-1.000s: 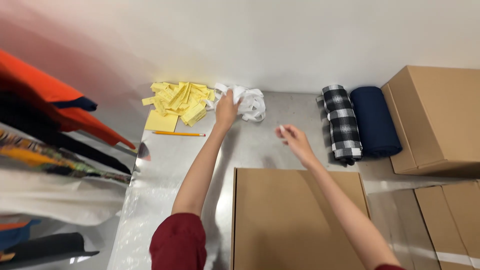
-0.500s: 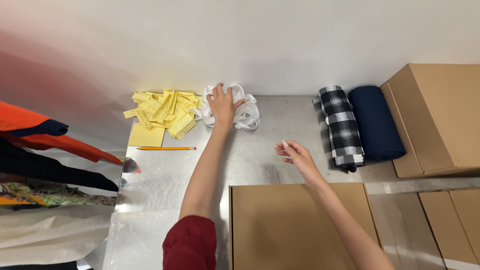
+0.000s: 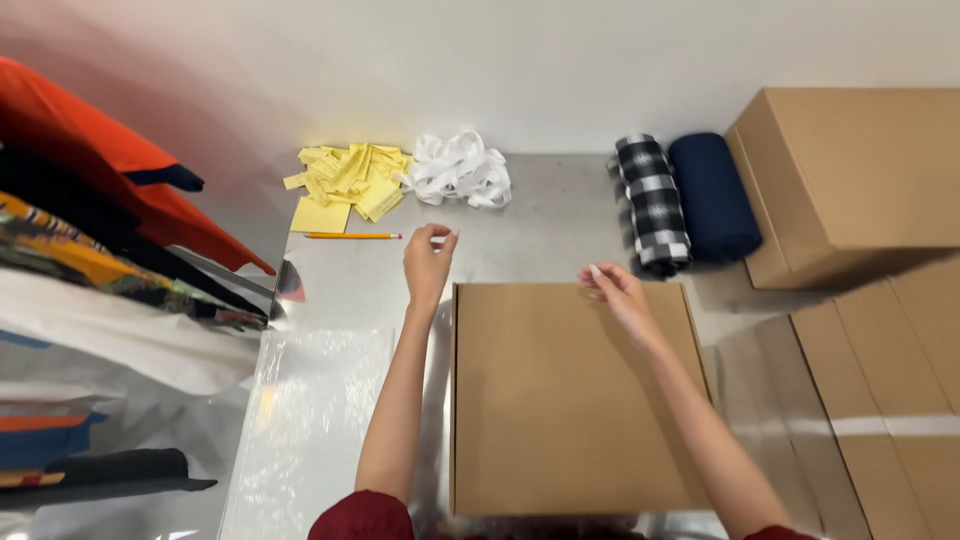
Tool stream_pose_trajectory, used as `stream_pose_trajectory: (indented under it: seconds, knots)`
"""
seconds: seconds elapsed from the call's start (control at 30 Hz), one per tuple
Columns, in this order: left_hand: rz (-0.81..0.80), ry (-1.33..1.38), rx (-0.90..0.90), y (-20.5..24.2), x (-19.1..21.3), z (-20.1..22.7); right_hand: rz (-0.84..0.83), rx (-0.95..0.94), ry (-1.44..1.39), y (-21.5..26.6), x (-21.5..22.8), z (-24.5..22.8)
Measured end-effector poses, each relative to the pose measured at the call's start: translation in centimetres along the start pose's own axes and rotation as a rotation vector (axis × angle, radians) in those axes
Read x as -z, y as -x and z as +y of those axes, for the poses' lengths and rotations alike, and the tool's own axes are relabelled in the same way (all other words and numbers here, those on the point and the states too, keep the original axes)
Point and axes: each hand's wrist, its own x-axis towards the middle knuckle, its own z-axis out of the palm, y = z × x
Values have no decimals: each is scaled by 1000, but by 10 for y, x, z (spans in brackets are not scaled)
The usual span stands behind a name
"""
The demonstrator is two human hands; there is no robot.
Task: The person unpacks a cardboard box containing a plastic-wrapped item, removes the item, and places it on the table. They then unwrap the item, fold the plastic wrap, and place the item aside. The person then picks up another box, removes a ribbon, and opens it to reveal another plastic-wrapped item.
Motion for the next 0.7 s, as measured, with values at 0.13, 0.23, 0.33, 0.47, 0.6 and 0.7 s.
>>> stream_pose_trajectory:
  seconds: [0.13,0.23,0.33,0.47,0.6,0.7]
  knots:
    - [16,68,20,55,14,-10,53,147,258,25,77,48]
    - [31,173,72,106,26,-4,217,229,644,69,135,69]
    - [46,220,150,151,40,12,247,106,675,116,177,84]
    - [36,235,217,189,47,13,-25,-543,331,207,165,24]
    - [85,263,279,217,47,-15,-69,-723,83,255,155,7]
    - [87,281,331,241,43,-46,-13,-730,-52,255,170,48]
